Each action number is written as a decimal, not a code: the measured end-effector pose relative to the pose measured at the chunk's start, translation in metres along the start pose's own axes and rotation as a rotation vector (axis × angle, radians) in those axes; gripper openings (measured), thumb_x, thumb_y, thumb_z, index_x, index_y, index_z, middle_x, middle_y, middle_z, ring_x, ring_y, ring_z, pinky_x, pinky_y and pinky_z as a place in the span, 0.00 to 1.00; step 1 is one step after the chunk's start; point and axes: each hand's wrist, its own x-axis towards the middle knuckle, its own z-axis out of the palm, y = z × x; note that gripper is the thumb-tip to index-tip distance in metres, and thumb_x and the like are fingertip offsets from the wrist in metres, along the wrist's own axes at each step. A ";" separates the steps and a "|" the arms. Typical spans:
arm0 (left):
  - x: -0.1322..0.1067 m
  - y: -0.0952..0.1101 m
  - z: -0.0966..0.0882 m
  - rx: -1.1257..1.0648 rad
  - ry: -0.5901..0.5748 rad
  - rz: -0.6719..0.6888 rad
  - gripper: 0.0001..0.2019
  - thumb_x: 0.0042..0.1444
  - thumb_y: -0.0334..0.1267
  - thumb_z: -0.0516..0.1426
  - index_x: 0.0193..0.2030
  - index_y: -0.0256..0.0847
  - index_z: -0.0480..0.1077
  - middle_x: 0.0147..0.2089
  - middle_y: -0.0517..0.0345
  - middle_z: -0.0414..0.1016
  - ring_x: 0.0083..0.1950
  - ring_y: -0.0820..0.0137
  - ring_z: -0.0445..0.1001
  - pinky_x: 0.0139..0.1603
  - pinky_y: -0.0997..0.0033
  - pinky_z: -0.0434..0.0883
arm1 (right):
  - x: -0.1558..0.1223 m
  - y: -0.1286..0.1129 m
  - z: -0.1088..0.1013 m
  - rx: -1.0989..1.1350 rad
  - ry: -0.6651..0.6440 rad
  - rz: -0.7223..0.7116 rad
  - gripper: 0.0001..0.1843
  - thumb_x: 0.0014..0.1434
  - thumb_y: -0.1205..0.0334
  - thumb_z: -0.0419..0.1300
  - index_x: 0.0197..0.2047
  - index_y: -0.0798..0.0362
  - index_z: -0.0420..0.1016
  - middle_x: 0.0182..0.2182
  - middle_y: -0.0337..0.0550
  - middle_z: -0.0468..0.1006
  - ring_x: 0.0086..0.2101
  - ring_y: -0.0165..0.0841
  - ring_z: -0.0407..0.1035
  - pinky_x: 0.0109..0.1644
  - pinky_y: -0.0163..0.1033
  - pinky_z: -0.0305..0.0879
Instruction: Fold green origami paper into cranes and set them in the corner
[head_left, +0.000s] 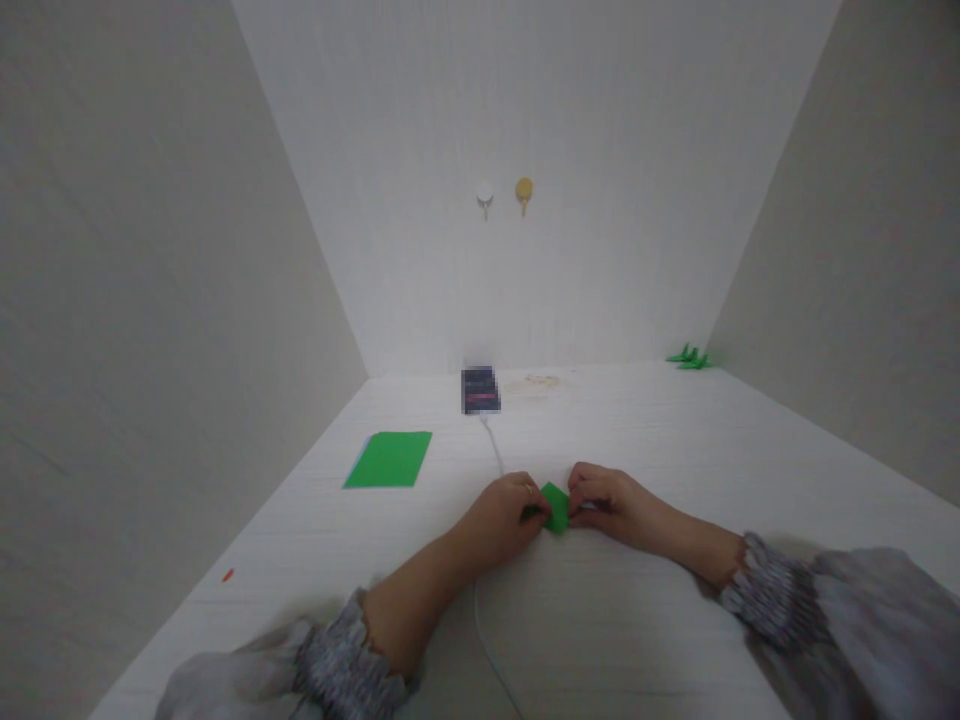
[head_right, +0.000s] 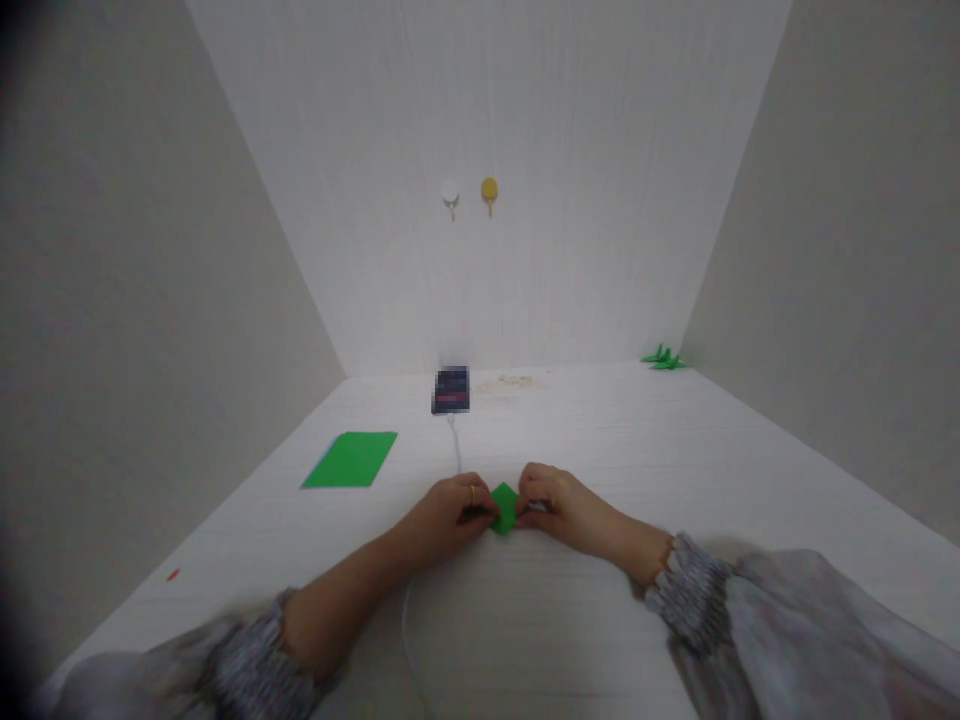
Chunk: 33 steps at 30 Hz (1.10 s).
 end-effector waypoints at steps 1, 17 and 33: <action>0.000 0.000 0.000 0.004 -0.005 -0.003 0.11 0.45 0.26 0.51 0.32 0.41 0.73 0.31 0.56 0.69 0.32 0.70 0.66 0.36 0.73 0.62 | 0.000 0.001 0.000 0.009 0.002 0.010 0.07 0.52 0.60 0.57 0.29 0.52 0.75 0.28 0.41 0.68 0.29 0.30 0.63 0.32 0.33 0.60; 0.001 0.007 0.004 0.205 -0.069 -0.086 0.08 0.50 0.34 0.50 0.28 0.38 0.69 0.28 0.59 0.67 0.30 0.73 0.64 0.30 0.75 0.58 | 0.002 0.007 0.001 -0.095 -0.080 0.002 0.05 0.54 0.66 0.53 0.29 0.55 0.69 0.27 0.41 0.68 0.30 0.30 0.63 0.35 0.35 0.59; 0.001 0.000 0.009 0.233 -0.037 -0.158 0.07 0.52 0.35 0.47 0.29 0.38 0.64 0.32 0.57 0.65 0.32 0.73 0.64 0.33 0.74 0.61 | -0.001 0.005 0.000 -0.145 -0.081 0.014 0.05 0.52 0.73 0.50 0.28 0.55 0.63 0.28 0.40 0.66 0.30 0.29 0.60 0.35 0.34 0.57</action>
